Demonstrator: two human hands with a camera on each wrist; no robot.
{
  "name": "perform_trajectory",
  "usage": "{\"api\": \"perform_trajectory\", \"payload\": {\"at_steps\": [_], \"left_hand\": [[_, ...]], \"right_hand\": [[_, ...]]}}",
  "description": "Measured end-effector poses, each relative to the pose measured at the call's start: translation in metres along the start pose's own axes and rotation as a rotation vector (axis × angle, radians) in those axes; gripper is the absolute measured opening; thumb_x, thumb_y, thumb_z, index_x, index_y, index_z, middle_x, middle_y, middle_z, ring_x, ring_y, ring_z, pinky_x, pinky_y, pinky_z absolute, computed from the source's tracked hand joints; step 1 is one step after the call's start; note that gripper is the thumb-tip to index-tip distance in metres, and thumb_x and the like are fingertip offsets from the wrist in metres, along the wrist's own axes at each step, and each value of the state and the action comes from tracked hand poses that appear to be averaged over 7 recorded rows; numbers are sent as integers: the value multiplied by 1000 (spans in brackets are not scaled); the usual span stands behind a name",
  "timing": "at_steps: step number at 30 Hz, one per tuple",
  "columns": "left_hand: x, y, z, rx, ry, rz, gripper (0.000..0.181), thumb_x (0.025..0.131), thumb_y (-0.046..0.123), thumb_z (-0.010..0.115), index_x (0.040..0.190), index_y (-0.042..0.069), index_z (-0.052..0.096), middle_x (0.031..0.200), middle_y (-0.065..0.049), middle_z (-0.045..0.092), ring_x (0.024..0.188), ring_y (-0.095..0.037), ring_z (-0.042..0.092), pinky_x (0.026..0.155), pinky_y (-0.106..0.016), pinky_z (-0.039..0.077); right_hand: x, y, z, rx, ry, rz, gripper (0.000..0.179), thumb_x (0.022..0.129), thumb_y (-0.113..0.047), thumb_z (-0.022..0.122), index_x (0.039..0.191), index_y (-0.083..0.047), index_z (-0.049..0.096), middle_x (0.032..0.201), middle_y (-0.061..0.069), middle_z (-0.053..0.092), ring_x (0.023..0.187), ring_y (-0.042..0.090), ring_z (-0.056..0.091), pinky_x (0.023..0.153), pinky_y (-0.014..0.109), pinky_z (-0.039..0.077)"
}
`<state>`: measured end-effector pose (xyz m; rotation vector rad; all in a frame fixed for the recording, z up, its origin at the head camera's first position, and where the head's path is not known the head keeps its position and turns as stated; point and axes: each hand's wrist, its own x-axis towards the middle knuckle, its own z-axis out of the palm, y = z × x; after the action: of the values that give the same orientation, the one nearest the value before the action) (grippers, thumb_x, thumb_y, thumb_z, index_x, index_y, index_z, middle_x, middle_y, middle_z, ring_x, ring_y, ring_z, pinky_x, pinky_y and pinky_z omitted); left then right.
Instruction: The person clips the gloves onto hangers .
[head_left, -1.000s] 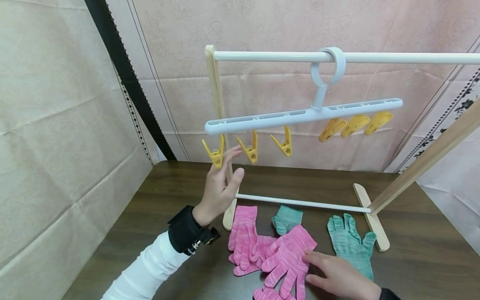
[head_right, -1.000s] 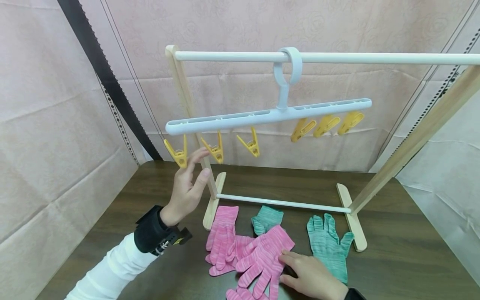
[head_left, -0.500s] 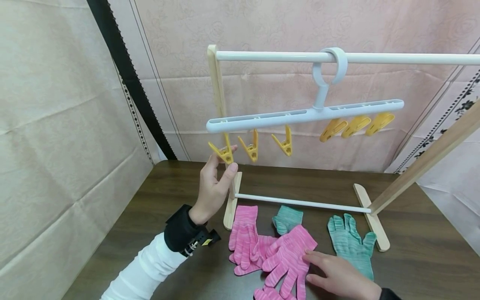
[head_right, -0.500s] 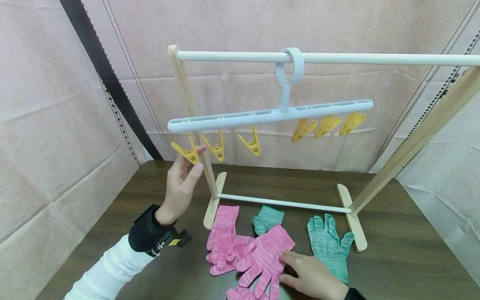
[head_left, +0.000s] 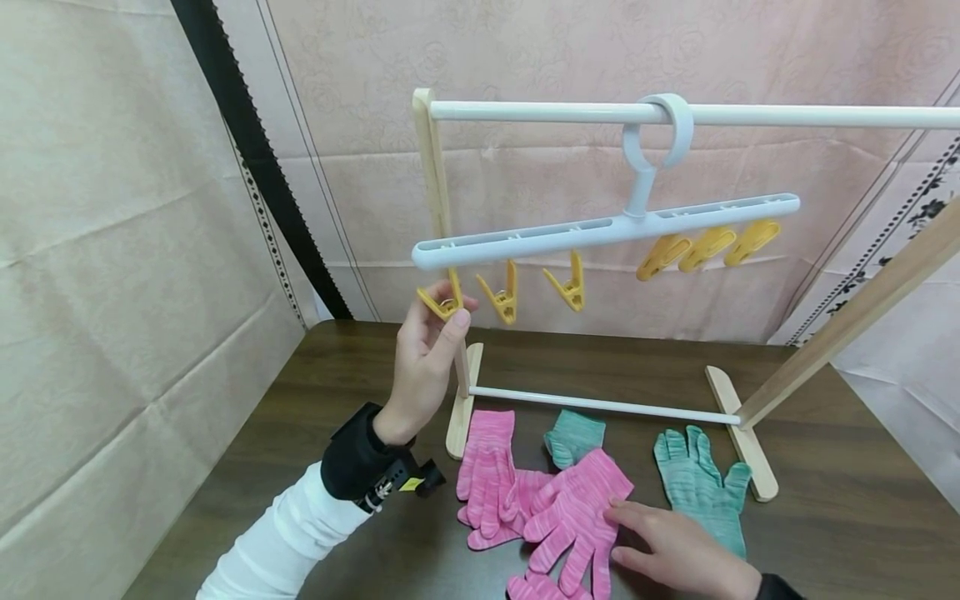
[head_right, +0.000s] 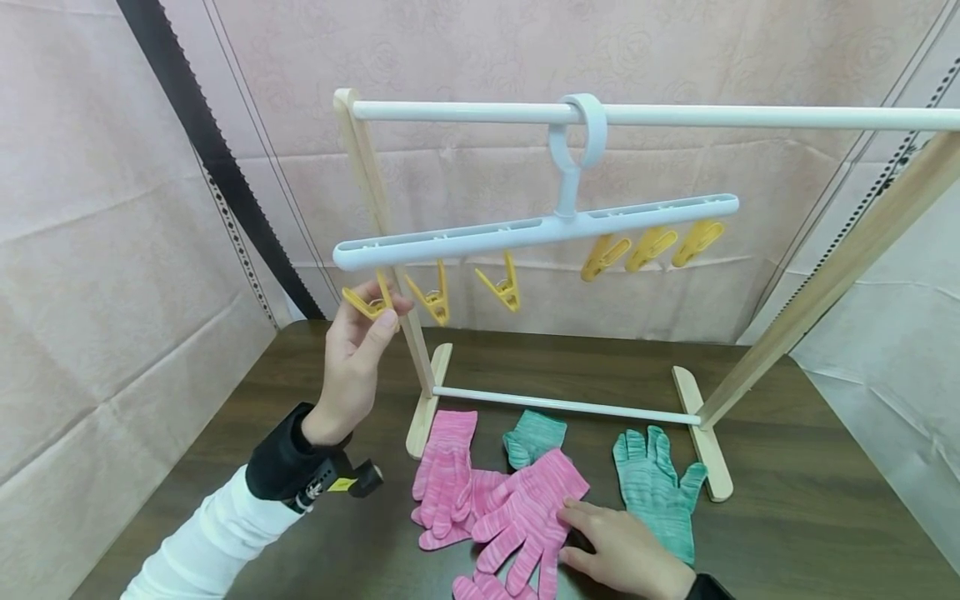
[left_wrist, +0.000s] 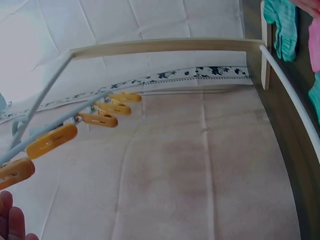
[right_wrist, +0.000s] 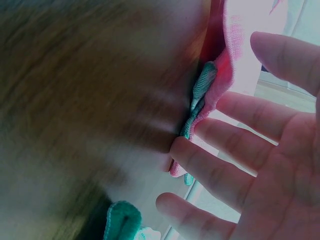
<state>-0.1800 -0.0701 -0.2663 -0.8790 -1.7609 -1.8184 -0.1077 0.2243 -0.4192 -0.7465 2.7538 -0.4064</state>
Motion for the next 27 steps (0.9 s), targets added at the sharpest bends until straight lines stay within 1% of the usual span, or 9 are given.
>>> {"api": "perform_trajectory", "payload": {"at_steps": [3, 5, 8, 10, 12, 15, 18, 22, 27], "left_hand": [[2, 4, 1, -23, 1, -10, 43, 91, 19, 46, 123, -7, 34, 101, -6, 51, 103, -17, 50, 92, -25, 40], [3, 8, 2, -48, 0, -23, 44, 90, 19, 46, 123, -8, 33, 98, 1, 50, 100, -16, 51, 92, -26, 41], [4, 13, 2, -98, -1, -52, 41, 89, 13, 44, 123, -8, 33, 95, 5, 51, 96, -13, 52, 88, -25, 41], [6, 17, 2, -147, 0, -77, 38, 88, 8, 41, 122, -7, 34, 93, 6, 53, 92, -11, 52, 86, -24, 41], [7, 22, 1, -200, 1, -107, 33, 88, 6, 38, 120, -3, 36, 91, 5, 54, 90, -10, 53, 84, -24, 42], [8, 29, 1, -291, -7, -156, 26, 90, 6, 35, 115, 5, 39, 91, 3, 54, 87, -9, 53, 82, -22, 42], [9, 34, 1, -364, -18, -193, 23, 91, 8, 32, 112, 10, 40, 92, 1, 53, 84, -9, 52, 80, -21, 43], [8, 36, 0, -398, -34, -203, 24, 94, 13, 28, 115, 10, 38, 94, 0, 52, 81, -9, 52, 78, -23, 43], [8, 33, -1, -406, -45, -176, 28, 96, 29, 26, 116, 13, 41, 95, 1, 52, 79, -9, 52, 78, -24, 42]], "right_hand": [[1, 0, 0, 3, -8, 8, 58, 82, -54, 49, 119, -10, 55, 119, 6, 57, 108, 23, 55, 83, 41, 45], [1, 0, 0, 6, -11, 10, 58, 82, -54, 49, 119, -10, 55, 119, 7, 57, 108, 23, 55, 83, 41, 45], [1, 0, -1, 7, -17, 12, 59, 82, -54, 49, 119, -10, 55, 119, 7, 57, 108, 23, 55, 82, 42, 46], [1, -1, -1, 11, -21, 18, 59, 81, -55, 49, 119, -9, 55, 119, 7, 57, 108, 24, 55, 83, 42, 45], [2, -1, -1, 18, -32, 29, 60, 81, -55, 49, 120, -9, 55, 120, 7, 57, 108, 23, 54, 83, 43, 45], [3, -2, -2, 23, -40, 39, 60, 81, -55, 49, 120, -9, 55, 120, 7, 57, 109, 24, 54, 84, 43, 45], [3, -2, -2, 21, -39, 40, 60, 81, -54, 50, 120, -9, 55, 120, 7, 57, 109, 24, 54, 84, 43, 44], [3, -2, -2, 16, -31, 33, 60, 81, -54, 49, 119, -9, 55, 119, 7, 57, 109, 24, 54, 84, 43, 45], [2, -2, -2, 17, -31, 31, 59, 81, -54, 50, 119, -9, 55, 119, 7, 57, 108, 24, 54, 84, 43, 45]]}}
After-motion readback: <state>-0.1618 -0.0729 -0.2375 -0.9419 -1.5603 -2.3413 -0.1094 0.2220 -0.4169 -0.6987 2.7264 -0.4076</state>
